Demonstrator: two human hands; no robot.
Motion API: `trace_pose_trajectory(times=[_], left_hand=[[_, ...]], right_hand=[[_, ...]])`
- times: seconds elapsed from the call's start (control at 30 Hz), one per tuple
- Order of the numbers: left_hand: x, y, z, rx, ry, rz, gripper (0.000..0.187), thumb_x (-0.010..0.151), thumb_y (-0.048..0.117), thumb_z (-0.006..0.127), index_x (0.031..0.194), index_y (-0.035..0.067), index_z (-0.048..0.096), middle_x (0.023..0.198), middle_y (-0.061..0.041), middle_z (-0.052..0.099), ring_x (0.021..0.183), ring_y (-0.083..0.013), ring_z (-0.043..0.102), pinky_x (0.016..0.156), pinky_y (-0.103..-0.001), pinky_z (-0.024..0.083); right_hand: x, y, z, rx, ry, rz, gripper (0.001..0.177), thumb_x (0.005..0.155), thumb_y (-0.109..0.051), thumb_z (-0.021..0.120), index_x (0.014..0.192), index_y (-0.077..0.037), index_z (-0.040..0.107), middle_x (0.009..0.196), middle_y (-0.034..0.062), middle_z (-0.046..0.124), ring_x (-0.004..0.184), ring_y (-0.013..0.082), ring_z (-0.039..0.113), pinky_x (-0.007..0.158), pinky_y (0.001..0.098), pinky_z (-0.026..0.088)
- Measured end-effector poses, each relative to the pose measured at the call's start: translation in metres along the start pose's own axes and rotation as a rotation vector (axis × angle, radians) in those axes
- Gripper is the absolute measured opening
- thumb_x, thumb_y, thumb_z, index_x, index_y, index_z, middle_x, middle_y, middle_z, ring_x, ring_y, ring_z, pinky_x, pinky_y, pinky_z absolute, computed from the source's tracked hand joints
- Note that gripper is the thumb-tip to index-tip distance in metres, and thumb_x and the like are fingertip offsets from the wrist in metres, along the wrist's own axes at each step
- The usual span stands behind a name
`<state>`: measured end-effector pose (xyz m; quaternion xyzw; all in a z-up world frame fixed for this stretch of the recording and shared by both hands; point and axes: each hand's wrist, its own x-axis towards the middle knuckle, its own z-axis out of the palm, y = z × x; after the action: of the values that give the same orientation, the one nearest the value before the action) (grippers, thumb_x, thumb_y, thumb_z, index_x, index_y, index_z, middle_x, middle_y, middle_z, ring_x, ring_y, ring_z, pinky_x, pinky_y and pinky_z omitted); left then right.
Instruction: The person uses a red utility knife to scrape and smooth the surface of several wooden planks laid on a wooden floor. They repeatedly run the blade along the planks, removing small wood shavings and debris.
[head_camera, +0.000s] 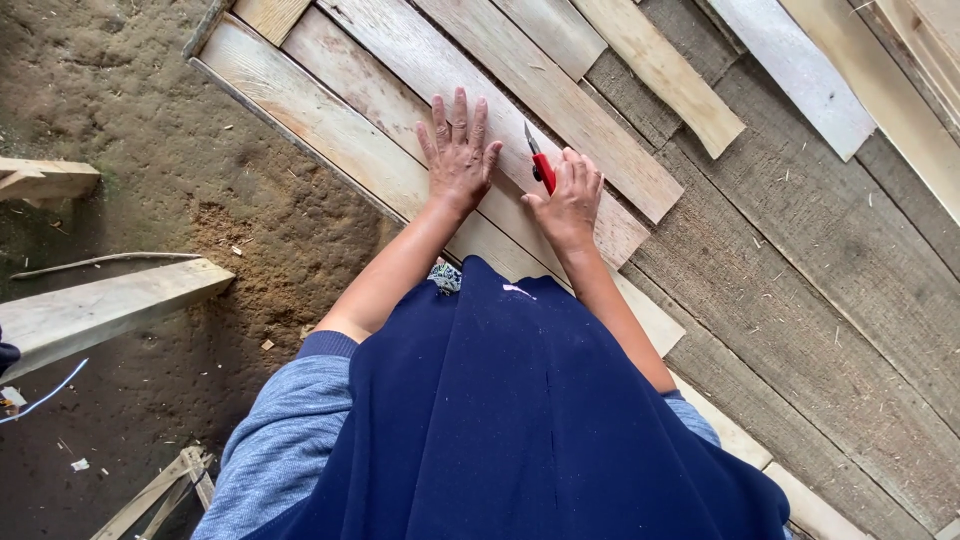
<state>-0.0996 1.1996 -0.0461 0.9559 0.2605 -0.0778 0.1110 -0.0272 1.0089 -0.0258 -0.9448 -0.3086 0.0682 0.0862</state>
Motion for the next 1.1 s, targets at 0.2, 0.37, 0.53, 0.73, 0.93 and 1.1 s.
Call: trace_pose_trajectory(times=[0.2, 0.37, 0.53, 0.73, 0.93, 1.1], left_hand=[[0.004, -0.006, -0.005, -0.023, -0.007, 0.008, 0.072, 0.113, 0.069, 0.027, 0.170, 0.031, 0.005, 0.172, -0.002, -0.009, 0.156, -0.0345, -0.013, 0.124, -0.066, -0.006], [0.004, -0.010, -0.004, -0.004, 0.041, 0.018, 0.070, 0.113, 0.068, 0.028, 0.169, 0.031, 0.010, 0.172, -0.002, -0.003, 0.157, -0.0355, -0.008, 0.123, -0.067, -0.003], [0.004, -0.014, 0.003, 0.019, 0.104, 0.042, 0.073, 0.113, 0.072, 0.036, 0.169, 0.033, 0.012, 0.172, -0.001, -0.002, 0.157, -0.0343, -0.007, 0.124, -0.069, 0.002], [0.000, -0.011, -0.012, -0.025, 0.048, 0.042, 0.073, 0.113, 0.072, 0.039, 0.169, 0.034, 0.013, 0.173, -0.001, -0.001, 0.157, -0.0352, -0.008, 0.123, -0.068, -0.003], [0.006, -0.014, -0.010, 0.036, -0.188, 0.024, 0.076, 0.114, 0.076, 0.020, 0.170, 0.031, -0.004, 0.170, -0.003, -0.016, 0.157, -0.0346, -0.014, 0.123, -0.068, -0.009], [0.010, -0.025, 0.040, 0.094, 0.365, 0.137, 0.089, 0.111, 0.088, 0.032, 0.171, 0.031, -0.003, 0.173, -0.005, -0.020, 0.159, -0.0361, -0.017, 0.121, -0.077, 0.004]], right_hand=[[0.003, -0.010, -0.009, 0.000, -0.030, 0.016, 0.086, 0.078, -0.056, 0.080, 0.141, -0.004, 0.053, 0.152, 0.0097, 0.049, 0.141, 0.0303, 0.037, 0.114, 0.0440, 0.031], [0.005, -0.018, -0.016, -0.003, -0.007, 0.026, 0.084, 0.077, -0.056, 0.079, 0.139, -0.004, 0.057, 0.150, 0.0074, 0.050, 0.138, 0.0306, 0.037, 0.112, 0.0464, 0.033], [0.004, -0.022, -0.021, 0.015, -0.010, 0.055, 0.077, 0.075, -0.053, 0.083, 0.133, -0.007, 0.061, 0.150, 0.0071, 0.052, 0.138, 0.0310, 0.038, 0.111, 0.0475, 0.033], [0.004, -0.023, -0.024, 0.077, -0.022, 0.096, 0.072, 0.073, -0.050, 0.085, 0.127, -0.007, 0.063, 0.152, 0.0056, 0.051, 0.143, 0.0329, 0.034, 0.114, 0.0575, 0.026], [-0.009, -0.008, -0.014, -0.042, 0.091, 0.028, 0.069, 0.080, -0.051, 0.082, 0.127, -0.004, 0.063, 0.149, 0.0092, 0.050, 0.137, 0.0309, 0.036, 0.112, 0.0469, 0.035], [-0.030, 0.020, -0.027, 0.170, 0.181, 0.138, 0.038, 0.078, -0.019, 0.086, 0.099, -0.009, 0.057, 0.100, 0.0059, 0.059, 0.098, 0.0282, 0.049, 0.094, 0.0417, 0.039]])
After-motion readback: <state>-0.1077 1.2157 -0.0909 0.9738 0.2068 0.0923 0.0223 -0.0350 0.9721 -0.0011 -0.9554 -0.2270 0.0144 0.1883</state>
